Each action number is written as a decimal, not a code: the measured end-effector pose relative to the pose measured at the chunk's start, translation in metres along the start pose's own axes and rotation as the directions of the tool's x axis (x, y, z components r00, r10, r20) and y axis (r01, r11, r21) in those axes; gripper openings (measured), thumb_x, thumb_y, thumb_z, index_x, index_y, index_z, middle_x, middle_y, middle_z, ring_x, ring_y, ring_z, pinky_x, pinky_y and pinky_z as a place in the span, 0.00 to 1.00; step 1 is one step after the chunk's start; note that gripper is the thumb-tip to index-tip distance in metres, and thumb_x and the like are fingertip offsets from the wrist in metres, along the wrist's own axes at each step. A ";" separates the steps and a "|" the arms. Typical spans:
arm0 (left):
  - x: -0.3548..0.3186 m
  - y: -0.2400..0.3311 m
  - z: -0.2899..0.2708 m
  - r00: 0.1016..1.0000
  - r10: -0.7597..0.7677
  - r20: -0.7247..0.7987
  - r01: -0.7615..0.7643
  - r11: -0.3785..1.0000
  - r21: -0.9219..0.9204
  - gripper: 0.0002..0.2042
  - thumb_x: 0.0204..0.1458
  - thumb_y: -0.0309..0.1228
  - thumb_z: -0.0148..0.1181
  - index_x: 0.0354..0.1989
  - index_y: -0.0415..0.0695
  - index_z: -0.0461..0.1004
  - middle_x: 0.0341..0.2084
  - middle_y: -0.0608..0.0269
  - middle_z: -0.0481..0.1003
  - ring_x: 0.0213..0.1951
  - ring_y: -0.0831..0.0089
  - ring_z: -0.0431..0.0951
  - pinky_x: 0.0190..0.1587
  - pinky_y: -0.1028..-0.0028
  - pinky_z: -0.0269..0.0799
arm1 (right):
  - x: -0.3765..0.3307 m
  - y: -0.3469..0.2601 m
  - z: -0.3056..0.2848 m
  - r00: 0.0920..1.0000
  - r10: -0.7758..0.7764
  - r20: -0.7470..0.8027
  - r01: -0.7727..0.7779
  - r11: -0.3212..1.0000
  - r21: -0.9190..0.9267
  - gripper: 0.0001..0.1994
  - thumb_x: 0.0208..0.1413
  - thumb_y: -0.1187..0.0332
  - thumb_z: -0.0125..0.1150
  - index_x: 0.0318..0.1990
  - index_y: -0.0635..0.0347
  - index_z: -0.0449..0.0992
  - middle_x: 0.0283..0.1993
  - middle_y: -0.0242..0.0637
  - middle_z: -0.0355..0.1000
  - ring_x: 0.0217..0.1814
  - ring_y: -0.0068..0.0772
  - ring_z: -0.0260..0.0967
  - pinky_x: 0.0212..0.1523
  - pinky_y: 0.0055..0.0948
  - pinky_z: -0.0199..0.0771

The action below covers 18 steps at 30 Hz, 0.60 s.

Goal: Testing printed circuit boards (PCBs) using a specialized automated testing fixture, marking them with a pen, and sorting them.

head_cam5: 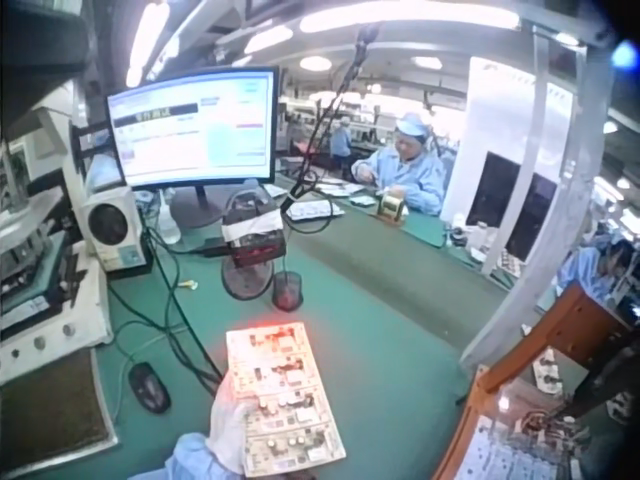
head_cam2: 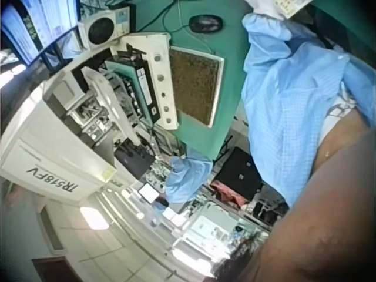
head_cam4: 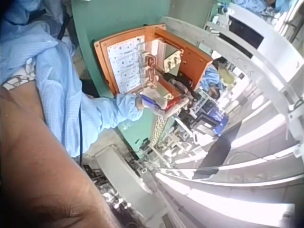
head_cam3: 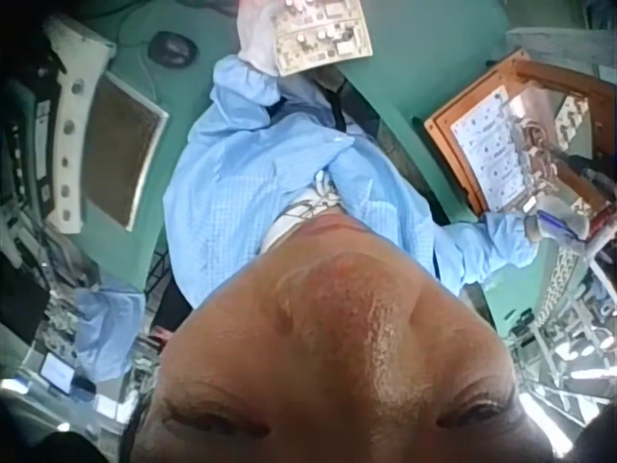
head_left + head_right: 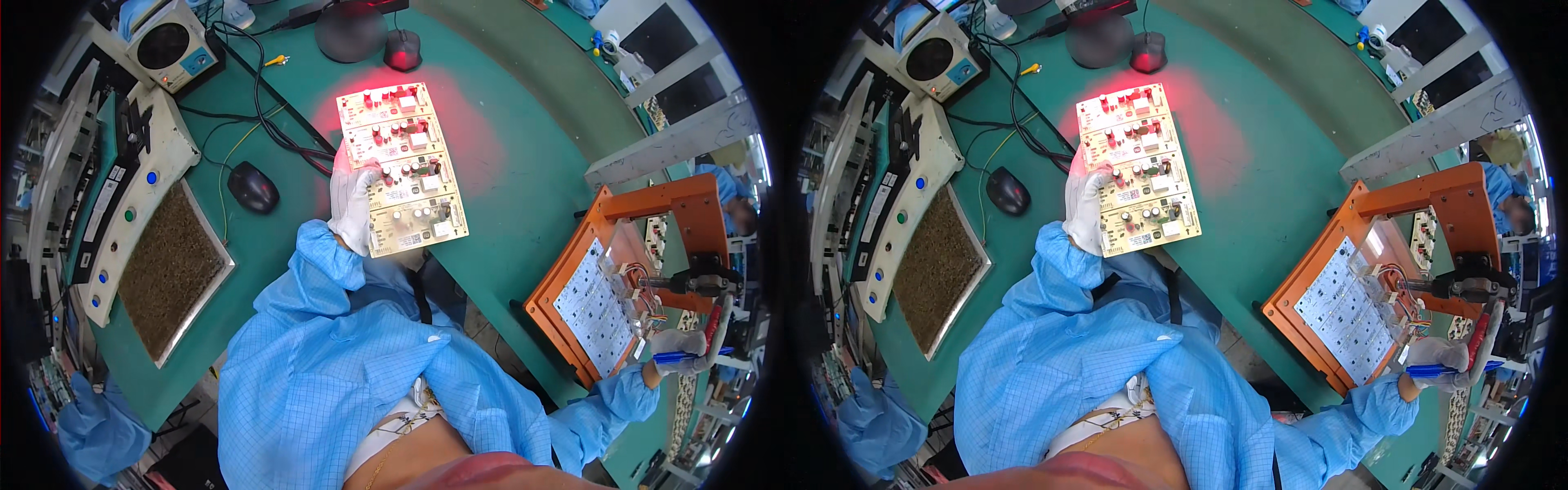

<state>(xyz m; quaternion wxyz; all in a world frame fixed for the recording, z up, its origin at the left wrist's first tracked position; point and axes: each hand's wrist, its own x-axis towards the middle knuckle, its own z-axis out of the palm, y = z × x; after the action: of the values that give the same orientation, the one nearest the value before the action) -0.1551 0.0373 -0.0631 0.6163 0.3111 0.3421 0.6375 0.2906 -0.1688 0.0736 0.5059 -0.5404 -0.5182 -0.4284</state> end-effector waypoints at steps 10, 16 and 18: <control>0.004 -0.004 -0.011 0.999 0.001 -0.053 0.004 0.995 0.100 0.28 0.44 0.21 0.47 0.58 0.37 0.56 0.38 0.58 0.72 0.34 0.74 0.73 0.40 0.76 0.72 | -0.018 0.046 -0.043 0.987 -0.158 0.036 0.162 0.953 -0.256 0.08 0.62 0.66 0.45 0.33 0.61 0.64 0.23 0.32 0.64 0.23 0.24 0.62 0.23 0.20 0.65; 0.035 0.014 -0.003 0.989 0.145 0.003 -0.144 0.982 0.119 0.27 0.43 0.21 0.48 0.57 0.35 0.58 0.41 0.57 0.72 0.39 0.73 0.73 0.45 0.75 0.69 | 0.006 0.044 -0.005 0.943 -0.138 0.304 0.312 0.686 -0.657 0.14 0.61 0.66 0.44 0.46 0.69 0.67 0.42 0.42 0.71 0.36 0.32 0.71 0.43 0.22 0.74; 0.045 0.018 0.001 0.987 0.163 0.010 -0.163 0.978 0.128 0.28 0.43 0.21 0.48 0.57 0.34 0.57 0.41 0.57 0.72 0.40 0.72 0.73 0.45 0.75 0.69 | 0.025 0.004 0.012 0.949 -0.197 0.247 0.267 0.917 -0.295 0.15 0.61 0.67 0.42 0.45 0.71 0.68 0.42 0.45 0.71 0.36 0.34 0.72 0.42 0.23 0.75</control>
<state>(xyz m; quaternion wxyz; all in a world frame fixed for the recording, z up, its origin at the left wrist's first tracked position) -0.1665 0.0820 -0.0490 0.5406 0.3770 0.3559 0.6625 0.2958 -0.1539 0.0969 0.2971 -0.5932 -0.5521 -0.5050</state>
